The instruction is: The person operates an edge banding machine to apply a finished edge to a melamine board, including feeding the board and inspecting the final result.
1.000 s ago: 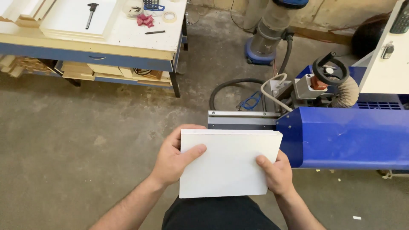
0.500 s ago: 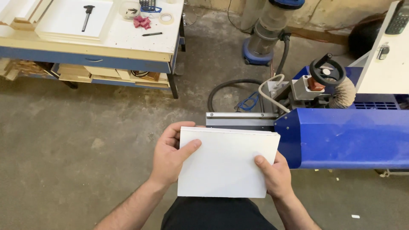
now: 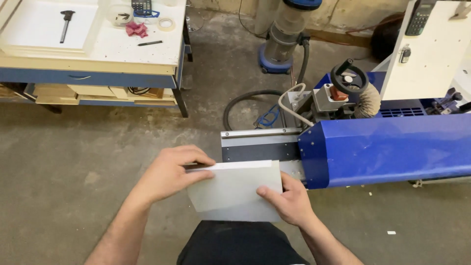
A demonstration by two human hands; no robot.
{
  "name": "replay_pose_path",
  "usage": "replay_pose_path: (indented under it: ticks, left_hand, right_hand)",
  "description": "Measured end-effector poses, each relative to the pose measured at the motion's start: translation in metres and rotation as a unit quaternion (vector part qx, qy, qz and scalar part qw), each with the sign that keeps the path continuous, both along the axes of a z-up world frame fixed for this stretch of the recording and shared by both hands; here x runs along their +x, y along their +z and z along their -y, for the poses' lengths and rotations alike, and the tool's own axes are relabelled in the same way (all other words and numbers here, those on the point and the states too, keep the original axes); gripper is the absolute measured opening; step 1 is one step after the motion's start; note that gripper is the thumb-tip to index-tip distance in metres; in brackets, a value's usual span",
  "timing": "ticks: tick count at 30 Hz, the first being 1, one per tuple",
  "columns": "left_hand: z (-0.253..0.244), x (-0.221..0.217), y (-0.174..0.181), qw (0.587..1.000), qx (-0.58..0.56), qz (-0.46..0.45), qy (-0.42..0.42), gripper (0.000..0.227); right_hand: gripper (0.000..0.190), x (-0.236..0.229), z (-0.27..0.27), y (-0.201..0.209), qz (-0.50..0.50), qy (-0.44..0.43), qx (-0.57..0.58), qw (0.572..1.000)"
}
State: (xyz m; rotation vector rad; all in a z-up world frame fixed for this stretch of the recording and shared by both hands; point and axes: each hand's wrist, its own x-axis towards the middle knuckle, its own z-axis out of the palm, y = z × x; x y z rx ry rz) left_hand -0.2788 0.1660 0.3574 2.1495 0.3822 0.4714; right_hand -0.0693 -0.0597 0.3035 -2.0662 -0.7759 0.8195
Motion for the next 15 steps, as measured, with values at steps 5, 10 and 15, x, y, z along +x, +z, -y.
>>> replay_pose_path:
  ticks: [5, 10, 15]
  left_hand:
    - [0.019, 0.017, -0.011, 0.964, 0.235, 0.113, -0.061, 0.014]
    - [0.037, 0.013, 0.01, 0.876, 0.396, 0.27, -0.056, 0.005]
    - [0.037, 0.009, -0.002, 0.818, 0.482, 0.313, -0.001, 0.008]
  right_hand:
    - [0.025, 0.005, -0.013, 0.006, 0.289, 0.229, 0.33, 0.869]
    - [0.021, 0.014, -0.015, 0.032, 0.499, 0.242, 0.396, 0.731]
    - [0.021, 0.013, -0.016, 0.029, 0.565, 0.189, 0.394, 0.7]
